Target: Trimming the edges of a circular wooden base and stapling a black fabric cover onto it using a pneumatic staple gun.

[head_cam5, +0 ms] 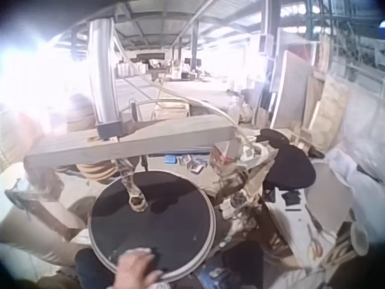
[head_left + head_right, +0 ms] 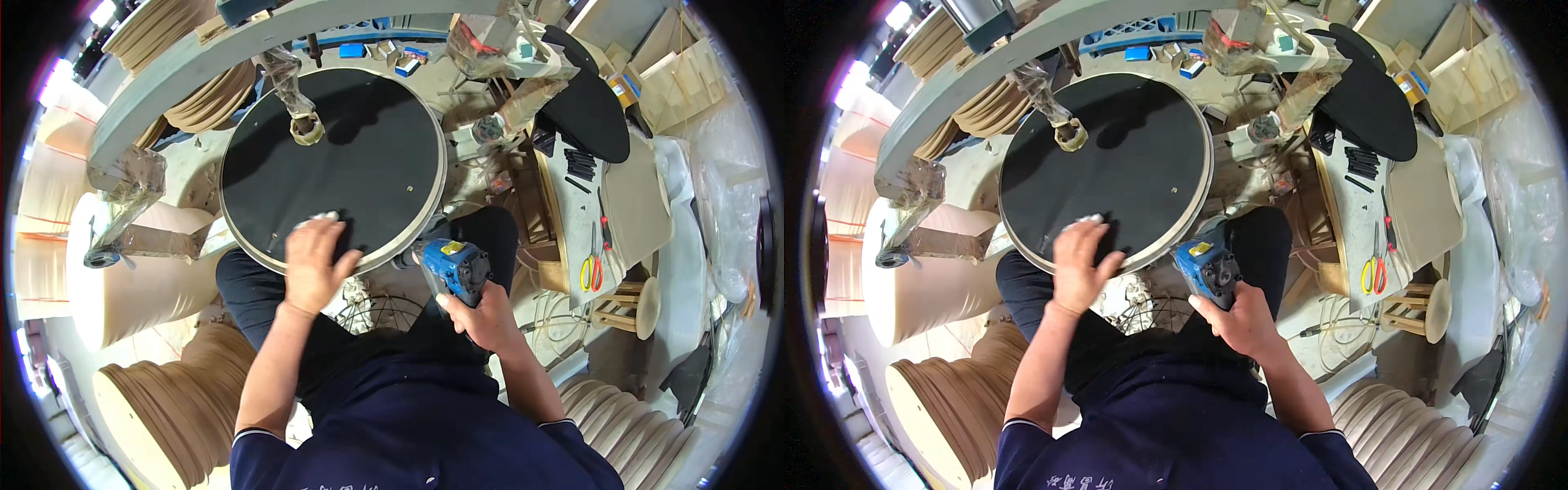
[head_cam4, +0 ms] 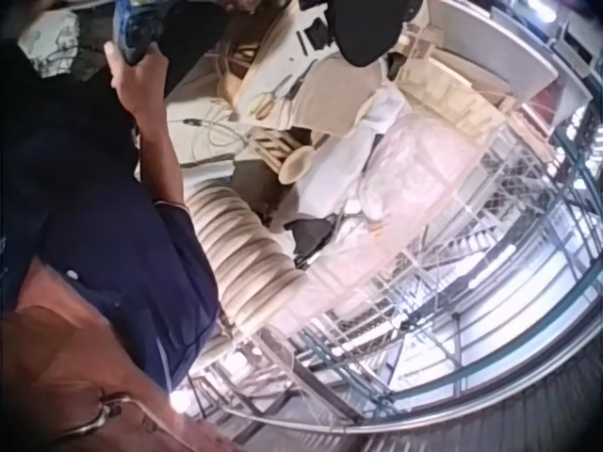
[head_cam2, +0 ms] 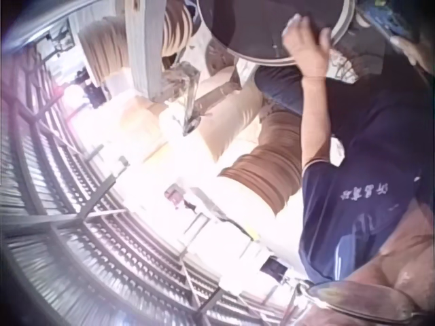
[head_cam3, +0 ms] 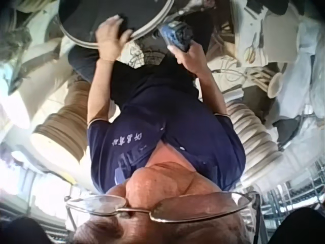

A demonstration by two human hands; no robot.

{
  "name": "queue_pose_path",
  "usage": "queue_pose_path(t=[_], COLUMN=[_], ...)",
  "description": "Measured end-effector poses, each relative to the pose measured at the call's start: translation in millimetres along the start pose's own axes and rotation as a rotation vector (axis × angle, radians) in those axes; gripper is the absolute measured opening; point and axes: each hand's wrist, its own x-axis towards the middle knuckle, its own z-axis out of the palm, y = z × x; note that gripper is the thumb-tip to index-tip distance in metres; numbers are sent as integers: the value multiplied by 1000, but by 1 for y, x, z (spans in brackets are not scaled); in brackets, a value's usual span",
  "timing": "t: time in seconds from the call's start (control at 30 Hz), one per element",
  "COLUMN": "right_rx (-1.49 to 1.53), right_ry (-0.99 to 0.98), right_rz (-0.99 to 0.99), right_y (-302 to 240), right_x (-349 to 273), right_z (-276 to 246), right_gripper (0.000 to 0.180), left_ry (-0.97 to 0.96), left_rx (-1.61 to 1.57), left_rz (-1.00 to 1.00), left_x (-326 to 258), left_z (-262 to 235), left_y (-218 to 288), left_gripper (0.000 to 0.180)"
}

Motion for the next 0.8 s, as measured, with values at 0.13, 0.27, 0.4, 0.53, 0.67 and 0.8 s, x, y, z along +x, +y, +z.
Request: queue_pose_path(t=[0.13,0.27,0.4,0.53,0.67,0.8], right_rx=[-28,-11,-90,-107,-158,-151], right_ry=[-51,-77,-93,-106,-96,-90], right_rz=[-11,-22,-24,-31,-102,-138], right_y=[2,6,16,12,9,8], right_x=[-1,-2,5,6,7,7], right_z=[-2,-5,-2,6,11,17], right_gripper=[26,22,20,20,20,21], left_ry=[-8,-1,-39,1,63,79], left_rx=[-45,4,-7,-18,-18,-42], left_rz=[-21,72,240,269,204,181], left_x=[4,-3,-6,-10,-12,-15], left_z=[19,9,-3,5,6,7], left_y=[30,0,-16,-11,-6,-8], left_gripper=[64,49,45,35,27,22])
